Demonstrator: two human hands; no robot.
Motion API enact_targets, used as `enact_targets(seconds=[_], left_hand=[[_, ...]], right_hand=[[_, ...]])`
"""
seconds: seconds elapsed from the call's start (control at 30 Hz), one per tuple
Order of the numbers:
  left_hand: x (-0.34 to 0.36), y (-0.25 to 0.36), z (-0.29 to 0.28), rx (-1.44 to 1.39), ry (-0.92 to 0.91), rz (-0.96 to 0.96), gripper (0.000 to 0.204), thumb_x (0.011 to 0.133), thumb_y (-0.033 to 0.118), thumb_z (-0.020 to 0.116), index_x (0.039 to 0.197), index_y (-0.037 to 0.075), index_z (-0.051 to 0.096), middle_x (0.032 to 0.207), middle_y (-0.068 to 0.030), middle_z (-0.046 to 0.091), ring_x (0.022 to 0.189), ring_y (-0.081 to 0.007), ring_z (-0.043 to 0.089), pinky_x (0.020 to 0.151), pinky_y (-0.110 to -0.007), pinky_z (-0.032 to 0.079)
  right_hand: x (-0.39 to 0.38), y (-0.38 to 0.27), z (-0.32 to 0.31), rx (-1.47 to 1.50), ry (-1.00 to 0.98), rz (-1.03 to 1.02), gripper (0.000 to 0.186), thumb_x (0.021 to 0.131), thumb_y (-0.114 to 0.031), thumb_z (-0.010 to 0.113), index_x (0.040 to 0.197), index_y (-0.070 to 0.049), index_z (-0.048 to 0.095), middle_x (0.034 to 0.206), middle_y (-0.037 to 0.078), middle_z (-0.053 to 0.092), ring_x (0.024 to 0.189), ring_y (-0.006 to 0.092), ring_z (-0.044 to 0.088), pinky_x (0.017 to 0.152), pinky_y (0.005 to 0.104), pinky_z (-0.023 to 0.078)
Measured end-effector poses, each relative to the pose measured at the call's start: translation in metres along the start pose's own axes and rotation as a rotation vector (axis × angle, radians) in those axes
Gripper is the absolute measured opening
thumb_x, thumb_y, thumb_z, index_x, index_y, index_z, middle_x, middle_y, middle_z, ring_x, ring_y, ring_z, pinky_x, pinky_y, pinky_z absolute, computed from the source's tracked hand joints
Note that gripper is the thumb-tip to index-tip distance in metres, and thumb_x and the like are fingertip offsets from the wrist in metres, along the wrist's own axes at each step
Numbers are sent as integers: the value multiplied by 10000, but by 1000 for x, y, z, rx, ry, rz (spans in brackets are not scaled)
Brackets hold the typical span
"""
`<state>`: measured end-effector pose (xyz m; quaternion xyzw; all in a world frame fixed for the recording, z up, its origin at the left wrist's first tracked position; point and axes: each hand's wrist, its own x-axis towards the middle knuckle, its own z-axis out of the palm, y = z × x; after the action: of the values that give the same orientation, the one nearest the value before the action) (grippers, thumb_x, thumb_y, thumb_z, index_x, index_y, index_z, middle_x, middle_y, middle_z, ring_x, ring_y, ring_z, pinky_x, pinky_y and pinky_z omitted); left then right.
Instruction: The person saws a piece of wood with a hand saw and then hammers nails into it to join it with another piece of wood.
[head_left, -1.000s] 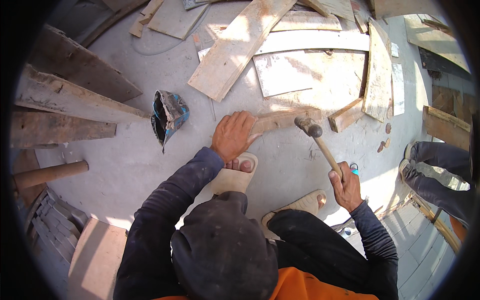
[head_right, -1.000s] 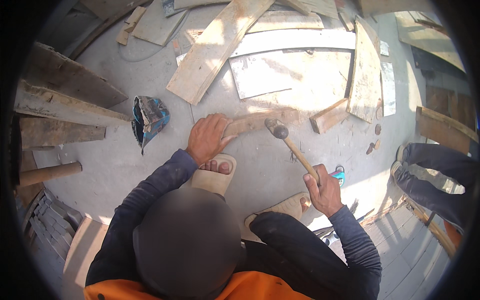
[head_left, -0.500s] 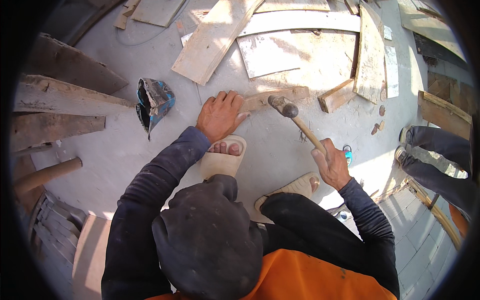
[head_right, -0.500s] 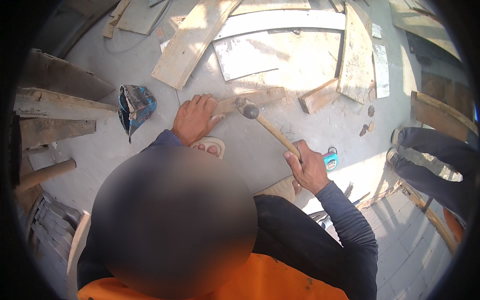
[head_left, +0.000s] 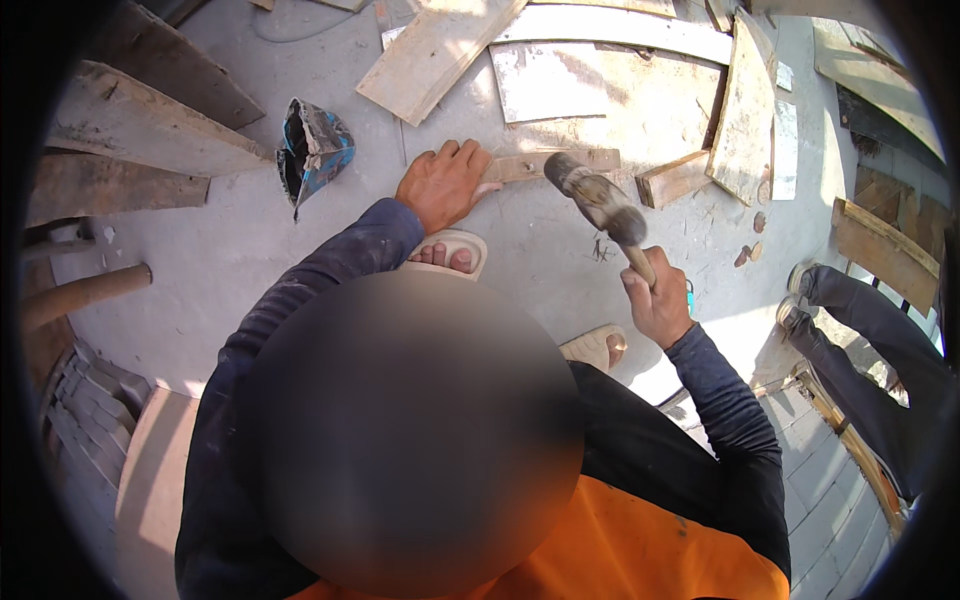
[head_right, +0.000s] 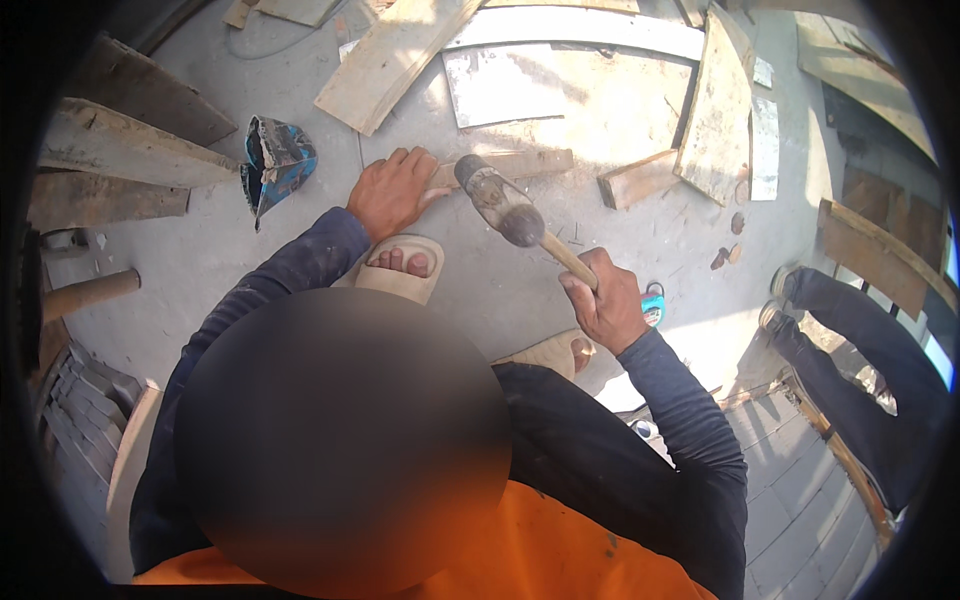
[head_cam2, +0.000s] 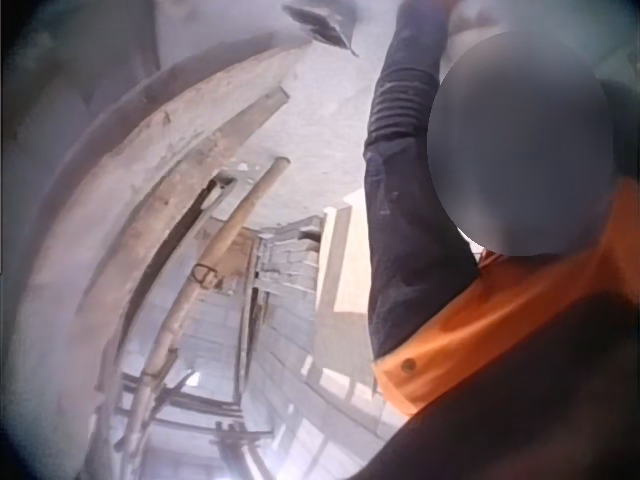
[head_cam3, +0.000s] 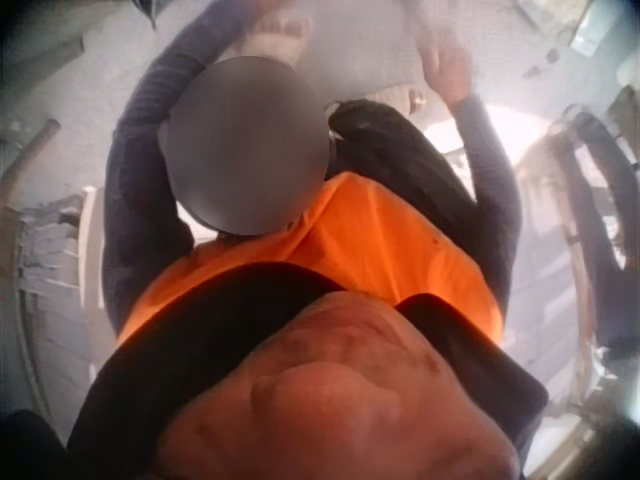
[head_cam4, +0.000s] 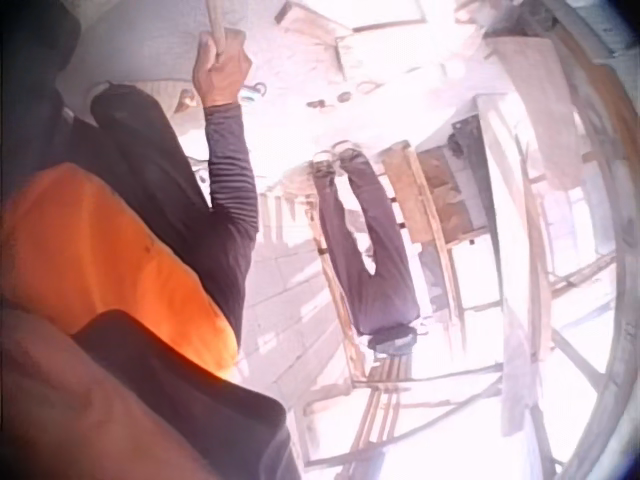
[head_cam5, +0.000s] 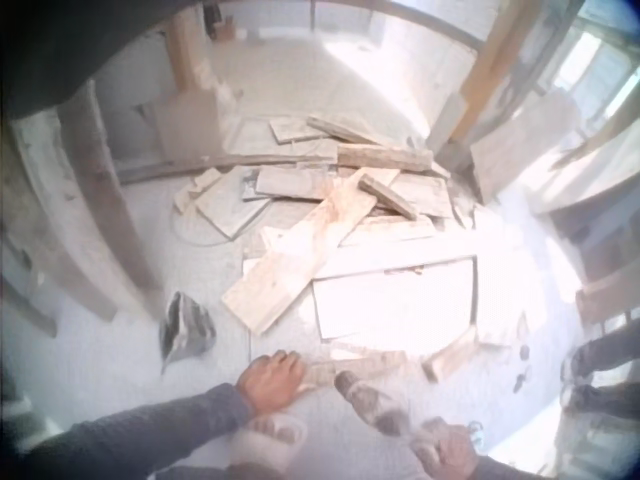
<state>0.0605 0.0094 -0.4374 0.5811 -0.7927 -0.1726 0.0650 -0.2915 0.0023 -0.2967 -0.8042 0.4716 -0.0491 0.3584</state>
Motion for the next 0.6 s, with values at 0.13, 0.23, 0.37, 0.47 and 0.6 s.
enact_targets(seconds=[0.13, 0.23, 0.37, 0.47, 0.6], left_hand=[[3, 2, -5, -5, -61, -48, 439, 1048, 492, 630, 1179, 73, 617, 1154, -94, 625, 1101, -280, 662, 855, -443, 597], [1, 4, -5, 14, -65, -33, 441, 1046, 496, 633, 1184, 77, 618, 1166, -91, 626, 1103, -276, 663, 854, -438, 600], [0, 5, -3, 18, -60, -44, 440, 1046, 497, 634, 1186, 80, 620, 1166, -88, 625, 1107, -272, 663, 848, -432, 601], [-1, 4, -2, 18, -39, -34, 431, 1048, 493, 633, 1181, 83, 624, 1166, -88, 624, 1100, -272, 663, 835, -426, 603], [-2, 3, 0, 46, 1, -10, 417, 1045, 485, 635, 1173, 88, 628, 1137, -79, 626, 1072, -259, 667, 811, -415, 608]], right_hand=[[6, -4, -5, -101, -190, 268, 462, 1118, -491, 577, 1060, -35, 529, 670, 237, 612, 646, 489, 656, 599, 522, 500], [12, -17, -18, -3, -96, 254, 482, 1125, -513, 555, 1087, -32, 549, 670, 219, 610, 636, 454, 663, 599, 493, 506], [23, -45, -42, 118, 142, 101, 494, 1126, -531, 544, 1149, -39, 582, 694, 196, 613, 640, 408, 672, 605, 457, 507], [39, -68, -59, 43, 44, 85, 425, 1129, -461, 572, 1163, -38, 594, 719, 207, 624, 655, 429, 665, 609, 471, 506], [68, -95, -81, -184, -167, 65, 338, 1127, -369, 595, 1160, -33, 598, 711, 226, 638, 671, 459, 673, 614, 514, 504]])
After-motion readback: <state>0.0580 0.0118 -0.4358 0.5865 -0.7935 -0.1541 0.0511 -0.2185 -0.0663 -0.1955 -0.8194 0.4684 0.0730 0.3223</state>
